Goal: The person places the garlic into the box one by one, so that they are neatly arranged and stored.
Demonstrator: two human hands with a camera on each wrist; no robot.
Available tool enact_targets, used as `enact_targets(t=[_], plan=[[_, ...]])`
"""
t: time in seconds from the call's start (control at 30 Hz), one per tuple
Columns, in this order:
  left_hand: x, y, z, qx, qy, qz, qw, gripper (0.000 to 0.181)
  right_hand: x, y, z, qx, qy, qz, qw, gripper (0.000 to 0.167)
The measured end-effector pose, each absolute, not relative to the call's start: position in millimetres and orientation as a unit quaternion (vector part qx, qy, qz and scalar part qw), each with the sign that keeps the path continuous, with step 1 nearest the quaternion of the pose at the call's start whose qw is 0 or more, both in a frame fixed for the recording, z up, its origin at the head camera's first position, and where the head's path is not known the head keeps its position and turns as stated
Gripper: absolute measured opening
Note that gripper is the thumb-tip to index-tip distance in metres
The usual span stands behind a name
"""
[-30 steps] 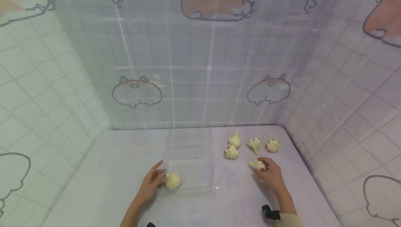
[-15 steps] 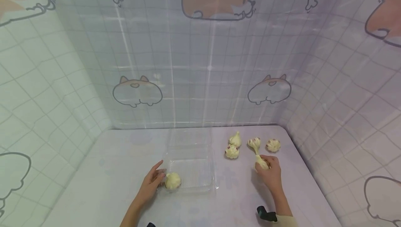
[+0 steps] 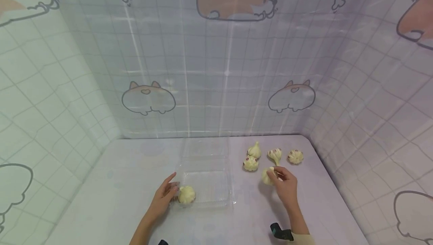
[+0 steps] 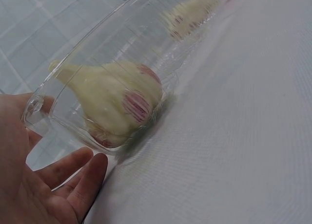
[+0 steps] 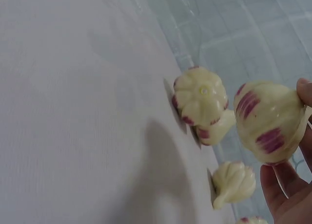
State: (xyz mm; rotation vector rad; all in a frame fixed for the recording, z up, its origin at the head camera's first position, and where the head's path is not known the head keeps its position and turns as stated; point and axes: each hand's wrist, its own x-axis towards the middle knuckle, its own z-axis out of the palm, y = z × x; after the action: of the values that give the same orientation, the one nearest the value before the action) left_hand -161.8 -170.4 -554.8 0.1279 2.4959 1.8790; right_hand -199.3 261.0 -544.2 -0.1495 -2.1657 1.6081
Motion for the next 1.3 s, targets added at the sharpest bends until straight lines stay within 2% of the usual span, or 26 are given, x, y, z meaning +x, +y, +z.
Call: enact_targets(t=[0.3,0.43,0.7,1.03,1.3], plan=[[-160,-169,-552,0.034,0.8,0.599,0.013,0.05,-202,237,-541,-0.017,-0.774,0.597,0.211,0.02],[-164,-171,-563,0.032,0.79,0.611,0.019,0.052,-201,225,-536,-0.016,-0.77,0.606,0.196,0.02],[-172,-175,-584,0.034,0.784,0.62,0.015,0.054,-196,200,-508,0.027,-0.774,0.595,0.217,0.018],[-173,-175,-584,0.045,0.787,0.616,0.006,0.052,-217,184,-525,0.041,-0.747,0.635,0.195,0.02],[-174,-176,-584,0.047,0.784,0.619,0.008,0.051,-211,158,-506,0.05,-0.748,0.641,0.165,0.018]])
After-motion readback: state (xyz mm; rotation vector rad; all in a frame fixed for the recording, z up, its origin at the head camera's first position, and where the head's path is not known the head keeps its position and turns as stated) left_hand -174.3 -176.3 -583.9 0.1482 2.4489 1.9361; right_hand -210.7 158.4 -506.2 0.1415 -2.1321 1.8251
